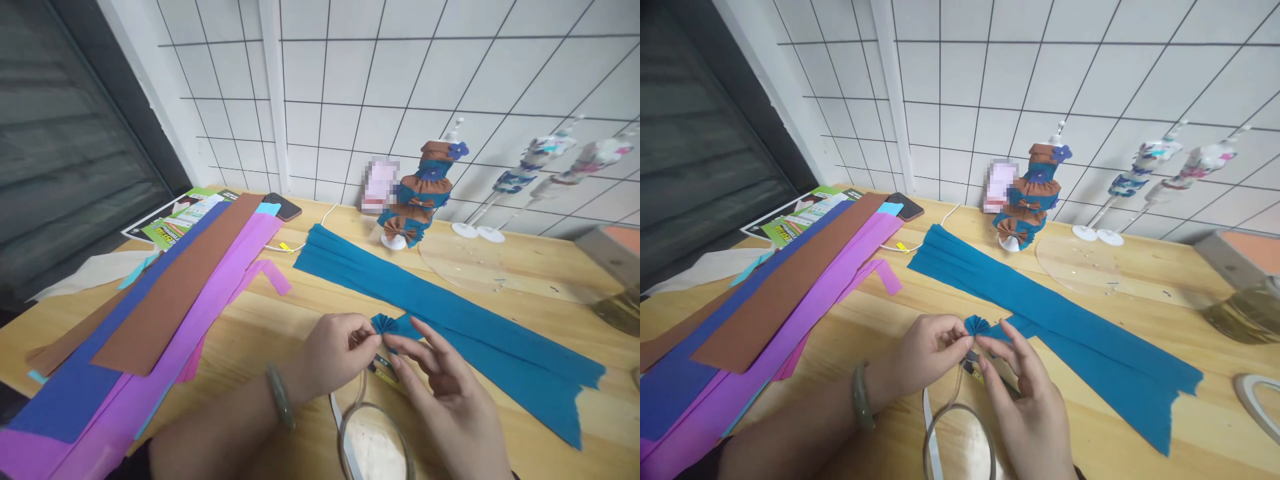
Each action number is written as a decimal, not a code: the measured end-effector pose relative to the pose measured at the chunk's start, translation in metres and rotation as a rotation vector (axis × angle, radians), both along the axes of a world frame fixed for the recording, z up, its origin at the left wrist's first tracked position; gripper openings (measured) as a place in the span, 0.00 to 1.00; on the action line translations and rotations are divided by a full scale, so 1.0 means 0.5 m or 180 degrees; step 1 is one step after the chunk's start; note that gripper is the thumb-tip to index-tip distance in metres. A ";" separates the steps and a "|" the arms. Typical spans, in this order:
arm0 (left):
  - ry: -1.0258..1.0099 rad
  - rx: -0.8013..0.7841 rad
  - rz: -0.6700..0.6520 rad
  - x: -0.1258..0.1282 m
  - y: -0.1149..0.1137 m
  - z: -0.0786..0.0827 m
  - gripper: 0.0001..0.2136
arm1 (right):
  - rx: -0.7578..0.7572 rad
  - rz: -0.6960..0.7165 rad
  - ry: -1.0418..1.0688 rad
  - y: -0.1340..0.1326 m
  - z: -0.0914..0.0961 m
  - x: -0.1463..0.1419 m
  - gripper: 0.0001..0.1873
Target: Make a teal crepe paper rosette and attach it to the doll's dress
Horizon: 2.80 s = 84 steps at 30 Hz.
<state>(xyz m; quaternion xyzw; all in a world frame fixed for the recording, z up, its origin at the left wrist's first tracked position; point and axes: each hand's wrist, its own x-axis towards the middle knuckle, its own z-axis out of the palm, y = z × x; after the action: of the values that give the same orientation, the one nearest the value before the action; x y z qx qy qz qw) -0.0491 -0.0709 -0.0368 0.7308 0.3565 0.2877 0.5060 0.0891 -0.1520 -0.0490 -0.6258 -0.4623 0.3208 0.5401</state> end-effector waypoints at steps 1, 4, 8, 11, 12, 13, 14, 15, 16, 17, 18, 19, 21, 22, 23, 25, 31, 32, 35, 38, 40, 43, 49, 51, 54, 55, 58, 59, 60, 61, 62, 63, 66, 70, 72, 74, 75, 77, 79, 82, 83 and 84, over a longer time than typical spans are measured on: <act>-0.0029 -0.0065 -0.0001 0.001 -0.001 -0.001 0.09 | 0.0013 0.0025 -0.0019 -0.001 -0.002 0.000 0.27; -0.0123 -0.0302 0.0018 0.005 -0.001 -0.008 0.10 | 0.0045 0.0037 -0.0108 -0.003 -0.005 -0.001 0.26; -0.0180 -0.0370 0.0105 0.007 0.001 -0.019 0.10 | 0.0077 0.0134 -0.0307 -0.006 -0.006 -0.002 0.26; -0.0233 -0.0389 0.0127 0.006 0.001 -0.024 0.10 | 0.0096 0.0191 -0.0412 -0.006 -0.007 -0.003 0.26; -0.0239 -0.0413 0.0096 0.006 0.001 -0.025 0.11 | 0.0109 0.0196 -0.0443 -0.006 -0.008 -0.003 0.26; -0.0240 -0.0441 0.0041 0.005 0.001 -0.024 0.11 | 0.0123 0.0195 -0.0466 -0.005 -0.009 -0.002 0.26; -0.0233 -0.0464 -0.0023 0.005 0.002 -0.023 0.10 | 0.0133 0.0187 -0.0482 -0.005 -0.010 -0.001 0.26; -0.0220 -0.0477 -0.0085 0.004 0.002 -0.021 0.10 | 0.0127 0.0173 -0.0487 -0.006 -0.012 0.000 0.26; -0.0202 -0.0471 -0.0136 0.003 0.002 -0.018 0.10 | 0.0115 0.0150 -0.0486 -0.006 -0.013 0.002 0.25; -0.0176 -0.0439 -0.0176 0.002 0.002 -0.014 0.10 | 0.0096 0.0126 -0.0478 -0.006 -0.014 0.004 0.25; -0.0144 -0.0382 -0.0203 0.002 0.002 -0.010 0.10 | 0.0084 0.0098 -0.0478 -0.006 -0.015 0.006 0.25; -0.0095 -0.0300 -0.0232 0.001 0.001 -0.006 0.10 | 0.0074 0.0070 -0.0493 -0.006 -0.015 0.007 0.25; 0.0031 -0.0080 -0.0301 0.000 0.000 -0.001 0.11 | 0.0089 -0.0007 -0.0567 -0.005 -0.014 0.009 0.24; 0.0087 0.0038 -0.0340 0.000 -0.001 0.000 0.11 | 0.0092 -0.0052 -0.0613 -0.004 -0.014 0.009 0.24; 0.0134 0.0147 -0.0376 0.000 -0.001 0.000 0.11 | 0.0092 -0.0091 -0.0660 -0.002 -0.013 0.009 0.25; 0.0206 0.0291 -0.0466 0.000 -0.003 -0.002 0.12 | 0.0104 -0.0145 -0.0733 0.002 -0.011 0.009 0.25; 0.0223 0.0356 -0.0628 0.000 -0.004 -0.001 0.11 | 0.0148 -0.0129 -0.0828 0.006 -0.011 0.009 0.22; 0.0198 0.0330 -0.0628 0.000 -0.004 0.002 0.11 | 0.0143 -0.0109 -0.0839 0.005 -0.012 0.010 0.22; 0.0071 0.0032 -0.0565 0.002 -0.006 0.010 0.10 | 0.0199 -0.0080 -0.1018 0.002 -0.014 0.011 0.21; -0.0023 -0.0352 -0.0486 0.003 -0.008 0.012 0.10 | 0.0409 -0.0067 -0.1473 0.001 -0.013 0.012 0.21; -0.0046 -0.0558 -0.0470 0.002 -0.007 0.009 0.11 | 0.0597 -0.0037 -0.1852 0.001 -0.009 0.013 0.22; -0.0195 -0.0912 -0.0522 -0.001 -0.001 -0.002 0.14 | 0.0838 0.0036 -0.2282 0.001 -0.001 0.016 0.23; -0.0668 -0.1408 -0.0600 -0.001 0.009 -0.019 0.14 | 0.1141 0.0398 -0.2614 0.001 0.007 0.024 0.28; -0.0730 -0.1538 -0.0608 0.001 0.009 -0.019 0.12 | 0.1148 0.0480 -0.2637 0.003 0.007 0.025 0.29; -0.0773 -0.1611 -0.0639 0.002 0.008 -0.017 0.09 | 0.1173 0.0494 -0.2617 0.007 0.004 0.025 0.27; -0.0769 -0.1617 -0.0640 0.002 0.007 -0.016 0.08 | 0.1202 0.0495 -0.2611 0.008 0.002 0.025 0.27; -0.0732 -0.1653 -0.0600 0.000 0.008 -0.015 0.07 | 0.1267 0.0510 -0.2606 0.009 -0.001 0.026 0.27; -0.0722 -0.1659 -0.0586 -0.001 0.009 -0.015 0.06 | 0.1265 0.0520 -0.2603 0.009 -0.002 0.027 0.27; -0.0708 -0.1665 -0.0585 -0.001 0.009 -0.014 0.06 | 0.1269 0.0535 -0.2598 0.008 -0.003 0.028 0.28; -0.0694 -0.1679 -0.0582 -0.001 0.010 -0.014 0.06 | 0.1270 0.0559 -0.2594 0.008 -0.003 0.028 0.28; -0.0683 -0.1704 -0.0575 -0.002 0.011 -0.013 0.05 | 0.1270 0.0584 -0.2591 0.007 -0.003 0.029 0.29; -0.0665 -0.1734 -0.0567 -0.002 0.012 -0.012 0.05 | 0.1268 0.0605 -0.2591 0.007 -0.003 0.029 0.29; -0.0613 -0.1806 -0.0509 -0.002 0.014 -0.009 0.05 | 0.1236 0.0630 -0.2559 0.006 -0.002 0.027 0.29; -0.0473 -0.1529 -0.0505 -0.008 0.017 -0.009 0.04 | 0.1071 0.0447 -0.2389 0.004 -0.003 0.020 0.24; -0.0357 -0.1247 -0.0525 -0.012 0.017 -0.009 0.04 | 0.0917 0.0299 -0.2251 0.003 -0.005 0.018 0.22; -0.0270 -0.1072 -0.0530 -0.015 0.019 -0.007 0.04 | 0.0787 0.0196 -0.2128 0.002 -0.006 0.017 0.20; -0.0253 -0.1072 -0.0537 -0.016 0.020 -0.006 0.04 | 0.0749 0.0165 -0.2097 0.002 -0.006 0.018 0.20; -0.0263 -0.1260 -0.0578 -0.017 0.023 -0.003 0.04 | 0.0732 0.0127 -0.2102 0.001 -0.007 0.019 0.20; -0.0320 -0.1463 -0.0629 -0.017 0.025 -0.001 0.05 | 0.0775 0.0090 -0.2155 0.002 -0.007 0.020 0.20; -0.0433 -0.1268 -0.0482 -0.017 0.024 -0.001 0.09 | 0.0829 0.0040 -0.2162 0.004 -0.008 0.022 0.22; -0.0426 -0.1017 -0.0373 -0.016 0.022 -0.001 0.10 | 0.0827 0.0023 -0.2148 0.005 -0.008 0.022 0.22; -0.0375 -0.0649 -0.0261 -0.016 0.020 -0.001 0.11 | 0.0819 0.0007 -0.2137 0.005 -0.008 0.022 0.22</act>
<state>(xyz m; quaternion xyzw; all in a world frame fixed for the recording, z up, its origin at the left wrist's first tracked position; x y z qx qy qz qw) -0.0569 -0.0609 -0.0375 0.6714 0.3234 0.2715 0.6091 0.1002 -0.1494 -0.0532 -0.6227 -0.6513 0.0371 0.4321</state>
